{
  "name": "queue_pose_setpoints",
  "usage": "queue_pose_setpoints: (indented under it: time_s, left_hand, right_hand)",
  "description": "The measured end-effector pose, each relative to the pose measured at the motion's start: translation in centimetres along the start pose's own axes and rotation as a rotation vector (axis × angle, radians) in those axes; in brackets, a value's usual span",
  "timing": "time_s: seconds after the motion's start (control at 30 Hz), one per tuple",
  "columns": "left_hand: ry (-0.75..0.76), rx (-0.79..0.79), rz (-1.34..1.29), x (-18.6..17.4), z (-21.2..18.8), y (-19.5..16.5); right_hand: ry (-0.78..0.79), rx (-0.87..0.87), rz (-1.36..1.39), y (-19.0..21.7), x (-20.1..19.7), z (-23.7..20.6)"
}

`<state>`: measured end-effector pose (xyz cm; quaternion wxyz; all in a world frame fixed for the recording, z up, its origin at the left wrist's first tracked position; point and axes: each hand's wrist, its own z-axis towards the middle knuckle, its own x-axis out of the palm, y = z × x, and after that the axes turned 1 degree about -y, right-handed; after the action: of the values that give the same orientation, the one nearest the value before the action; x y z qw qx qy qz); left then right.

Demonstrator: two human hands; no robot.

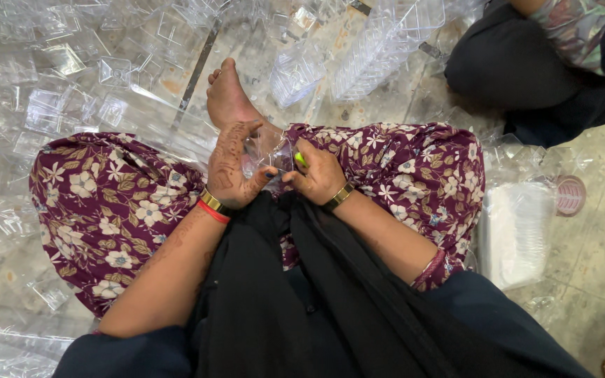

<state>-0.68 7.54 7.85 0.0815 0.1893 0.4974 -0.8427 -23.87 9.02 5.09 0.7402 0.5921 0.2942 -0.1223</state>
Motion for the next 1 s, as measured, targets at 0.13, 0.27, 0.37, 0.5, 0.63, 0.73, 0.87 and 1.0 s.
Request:
queue_pose_setpoints:
  time_s: [0.13,0.27,0.37,0.5,0.63,0.73,0.87,1.0]
  left_hand:
    - [-0.008,-0.049,-0.004,0.1,-0.1,0.2]
    - [-0.032,-0.014,-0.004,0.3,-0.3,0.4]
    - [-0.036,-0.038,-0.029,0.4,-0.3,0.5]
    - [-0.037,-0.032,-0.014,0.5,-0.6,0.8]
    - [-0.062,-0.087,-0.087,0.9,-1.1,1.6]
    - [-0.114,-0.005,-0.052,1.5,-1.5,2.8]
    - [-0.098,-0.083,-0.198,2.3,-2.1,4.2]
    - [-0.056,-0.597,-1.103,2.7,-1.4,5.3]
  right_hand:
    - [-0.009,-0.002,-0.1,0.0,0.2,0.1]
    - [-0.028,-0.049,-0.114,-0.1,0.2,0.0]
    - [-0.036,-0.062,-0.103,0.1,0.2,-0.2]
    - [-0.057,-0.079,-0.11,0.9,0.1,-0.3]
    - [-0.069,-0.076,-0.128,1.8,-0.2,-0.2]
    - [-0.077,-0.088,-0.101,2.1,-0.3,-0.2]
    - [-0.082,-0.018,-0.095,2.0,-0.2,-0.1]
    - [-0.114,0.015,-0.047,1.5,-0.3,0.0]
